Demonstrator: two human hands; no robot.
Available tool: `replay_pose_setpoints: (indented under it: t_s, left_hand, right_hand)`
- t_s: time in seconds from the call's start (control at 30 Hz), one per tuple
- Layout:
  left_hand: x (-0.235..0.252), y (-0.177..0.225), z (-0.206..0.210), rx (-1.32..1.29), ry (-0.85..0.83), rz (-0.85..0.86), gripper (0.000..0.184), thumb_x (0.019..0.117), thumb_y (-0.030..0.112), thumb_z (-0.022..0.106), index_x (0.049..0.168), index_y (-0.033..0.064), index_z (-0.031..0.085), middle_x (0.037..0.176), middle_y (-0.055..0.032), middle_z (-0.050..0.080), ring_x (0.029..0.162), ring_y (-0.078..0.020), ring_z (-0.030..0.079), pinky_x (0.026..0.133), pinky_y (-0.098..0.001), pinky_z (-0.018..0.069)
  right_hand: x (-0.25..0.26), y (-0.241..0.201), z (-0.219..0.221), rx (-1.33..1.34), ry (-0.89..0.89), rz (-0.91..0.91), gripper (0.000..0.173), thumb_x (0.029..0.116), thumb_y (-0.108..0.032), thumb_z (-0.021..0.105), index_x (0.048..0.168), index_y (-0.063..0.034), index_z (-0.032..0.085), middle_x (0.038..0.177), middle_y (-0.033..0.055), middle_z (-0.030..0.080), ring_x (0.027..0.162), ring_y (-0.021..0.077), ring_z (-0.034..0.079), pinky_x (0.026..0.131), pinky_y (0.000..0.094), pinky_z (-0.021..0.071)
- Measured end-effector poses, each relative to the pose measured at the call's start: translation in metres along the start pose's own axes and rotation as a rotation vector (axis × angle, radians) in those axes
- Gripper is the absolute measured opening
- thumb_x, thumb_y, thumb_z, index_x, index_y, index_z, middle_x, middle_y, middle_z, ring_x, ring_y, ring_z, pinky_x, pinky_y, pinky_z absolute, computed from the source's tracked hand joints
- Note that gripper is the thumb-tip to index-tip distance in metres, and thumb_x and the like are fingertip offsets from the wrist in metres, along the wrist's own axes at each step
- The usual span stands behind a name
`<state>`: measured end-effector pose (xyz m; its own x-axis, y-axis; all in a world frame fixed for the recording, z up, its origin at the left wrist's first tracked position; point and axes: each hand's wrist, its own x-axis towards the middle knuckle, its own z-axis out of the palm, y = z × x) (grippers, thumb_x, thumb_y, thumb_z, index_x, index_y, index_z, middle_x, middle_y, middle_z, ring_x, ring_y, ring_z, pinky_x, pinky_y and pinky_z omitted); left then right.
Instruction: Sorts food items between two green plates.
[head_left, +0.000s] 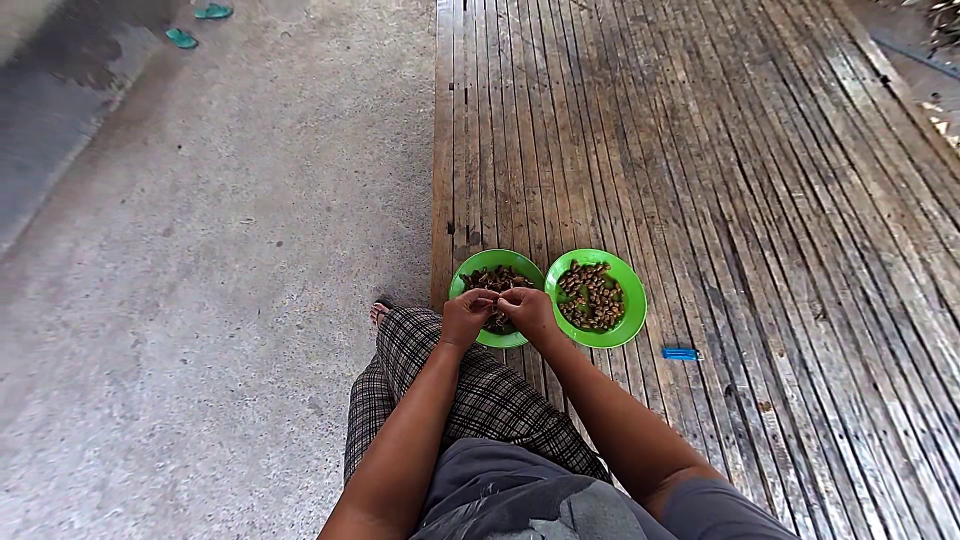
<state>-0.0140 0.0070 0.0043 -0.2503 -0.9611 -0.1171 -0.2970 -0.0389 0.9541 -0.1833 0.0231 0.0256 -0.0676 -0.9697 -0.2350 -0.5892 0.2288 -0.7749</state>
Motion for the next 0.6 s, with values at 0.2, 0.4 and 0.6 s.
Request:
replay_pose_setpoints:
  t_s: [0.2, 0.4, 0.6]
  left_hand:
    - [0.0007, -0.0055, -0.0019, -0.088, 0.055, 0.002, 0.019, 0.0891, 0.003, 0.077, 0.108, 0.0053, 0.076, 0.097, -0.0045, 0.078, 0.088, -0.0106, 0.075, 0.085, -0.0302, 0.0625]
    - [0.0001, -0.0031, -0.0023, -0.141, 0.047, 0.002, 0.018, 0.0895, 0.003, 0.076, 0.108, 0.0050, 0.077, 0.098, -0.0054, 0.078, 0.088, -0.0129, 0.075, 0.086, -0.0316, 0.0631]
    - [0.0030, -0.0050, -0.0045, -0.271, 0.053, -0.037, 0.024, 0.0897, 0.000, 0.075, 0.114, -0.0008, 0.074, 0.103, -0.0108, 0.077, 0.092, -0.0180, 0.075, 0.089, -0.0344, 0.0619]
  right_hand:
    - [0.0013, -0.0106, -0.0014, 0.043, -0.004, 0.033, 0.020, 0.0972, -0.024, 0.067, 0.102, -0.0110, 0.081, 0.096, 0.0071, 0.078, 0.093, 0.0198, 0.073, 0.091, 0.0474, 0.0558]
    - [0.0059, -0.0026, -0.0023, 0.229, -0.033, 0.130, 0.018, 0.0964, -0.023, 0.067, 0.099, -0.0127, 0.082, 0.085, 0.0023, 0.077, 0.080, 0.0117, 0.073, 0.081, 0.0394, 0.0593]
    - [0.0072, -0.0033, -0.0087, 0.424, -0.078, 0.137, 0.017, 0.0986, -0.020, 0.069, 0.102, -0.0064, 0.079, 0.085, 0.0037, 0.077, 0.076, 0.0088, 0.072, 0.075, 0.0295, 0.0595]
